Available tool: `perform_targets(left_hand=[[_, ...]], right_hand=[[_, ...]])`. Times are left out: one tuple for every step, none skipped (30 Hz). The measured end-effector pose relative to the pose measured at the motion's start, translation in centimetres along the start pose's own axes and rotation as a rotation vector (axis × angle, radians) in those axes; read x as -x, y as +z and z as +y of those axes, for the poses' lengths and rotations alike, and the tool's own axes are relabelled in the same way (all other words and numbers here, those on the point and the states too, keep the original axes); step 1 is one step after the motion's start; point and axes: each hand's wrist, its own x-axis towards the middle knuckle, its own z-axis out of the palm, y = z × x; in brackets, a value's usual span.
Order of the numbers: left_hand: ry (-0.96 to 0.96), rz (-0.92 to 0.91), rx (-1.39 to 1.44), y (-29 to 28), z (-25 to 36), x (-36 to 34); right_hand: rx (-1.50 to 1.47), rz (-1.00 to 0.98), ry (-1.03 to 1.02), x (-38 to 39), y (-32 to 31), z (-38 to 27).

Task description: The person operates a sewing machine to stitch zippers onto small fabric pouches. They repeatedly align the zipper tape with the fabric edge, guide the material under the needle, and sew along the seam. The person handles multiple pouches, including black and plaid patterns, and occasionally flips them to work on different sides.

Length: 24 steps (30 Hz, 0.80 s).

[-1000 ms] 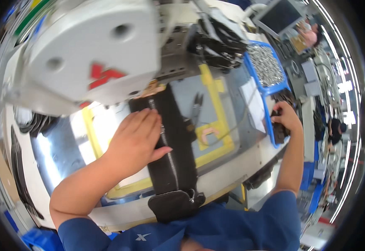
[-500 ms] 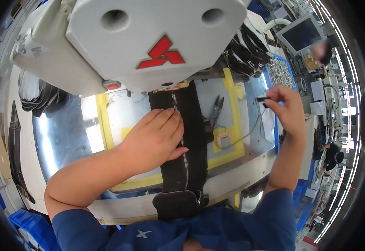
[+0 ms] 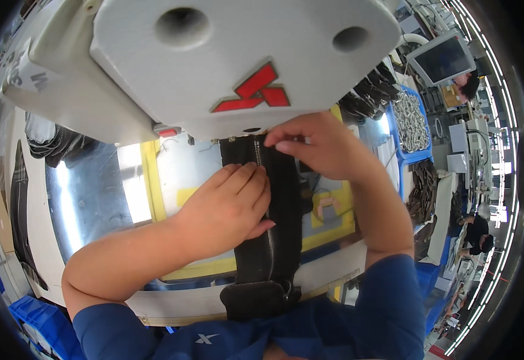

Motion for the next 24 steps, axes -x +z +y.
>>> perform_targets(left_hand=[[0.004, 0.006, 0.003, 0.0, 0.0, 0.0], [0.008, 0.013, 0.005, 0.1, 0.0, 0.0], [0.01, 0.02, 0.01, 0.2, 0.0, 0.0], [0.009, 0.018, 0.008, 0.2, 0.0, 0.1], [0.009, 0.017, 0.007, 0.2, 0.0, 0.1], [0.006, 0.02, 0.003, 0.2, 0.0, 0.1], [0.004, 0.02, 0.006, 0.2, -0.1, 0.1], [0.003, 0.02, 0.009, 0.1, -0.1, 0.2], [0.006, 0.015, 0.012, 0.2, -0.1, 0.2], [0.006, 0.021, 0.009, 0.2, -0.1, 0.2], [0.006, 0.026, 0.007, 0.3, -0.1, 0.2], [0.007, 0.03, 0.004, 0.4, 0.0, 0.2], [0.007, 0.025, 0.002, 0.4, 0.0, 0.2], [0.006, 0.019, 0.0, 0.3, 0.0, 0.2], [0.008, 0.015, 0.001, 0.3, 0.0, 0.2], [0.009, 0.016, 0.001, 0.3, -0.1, 0.2], [0.011, 0.017, 0.001, 0.3, -0.1, 0.1], [0.006, 0.018, -0.002, 0.3, 0.0, 0.2], [0.004, 0.019, -0.004, 0.3, 0.0, 0.2], [0.002, 0.02, -0.006, 0.3, 0.0, 0.3], [0.002, 0.022, -0.008, 0.4, 0.0, 0.3], [0.002, 0.022, -0.007, 0.4, 0.0, 0.3], [0.002, 0.023, -0.006, 0.4, 0.0, 0.3], [0.003, 0.024, -0.004, 0.4, 0.0, 0.3]], right_hand=[[0.0, 0.018, -0.05, -0.4, 0.9, 0.4], [0.014, 0.067, -0.05, -0.5, 1.3, 0.4], [0.027, 0.113, -0.049, -0.6, 1.7, 0.4], [0.041, 0.159, -0.048, -0.5, 1.9, 0.5], [0.072, 0.145, -0.114, -0.4, 1.8, 0.5], [0.107, 0.128, -0.186, -0.2, 1.4, 0.7], [0.141, 0.111, -0.257, 0.0, 1.0, 0.8], [0.167, 0.102, -0.287, 0.2, 1.0, 1.3], [0.191, 0.097, -0.316, 0.5, 1.4, 2.1], [0.214, 0.093, -0.344, 0.7, 1.6, 2.4], [0.212, 0.09, -0.329, 0.8, 1.7, 2.4], [0.208, 0.089, -0.313, 0.8, 1.9, 2.2], [0.204, 0.088, -0.298, 0.9, 2.0, 2.1], [0.207, 0.107, -0.317, 0.8, 2.4, 2.2], [0.213, 0.127, -0.334, 0.7, 2.7, 2.4], [0.219, 0.147, -0.351, 0.7, 2.9, 2.5], [0.231, 0.15, -0.36, 0.7, 2.9, 2.5], [0.24, 0.15, -0.375, 0.6, 3.0, 2.4], [0.25, 0.15, -0.389, 0.6, 3.0, 2.4], [0.251, 0.152, -0.391, 0.5, 3.1, 2.3], [0.254, 0.156, -0.392, 0.6, 3.2, 2.3], [0.256, 0.16, -0.393, 0.6, 3.2, 2.3], [0.252, 0.158, -0.392, 0.6, 3.3, 2.4], [0.25, 0.157, -0.391, 0.5, 3.3, 2.4]])
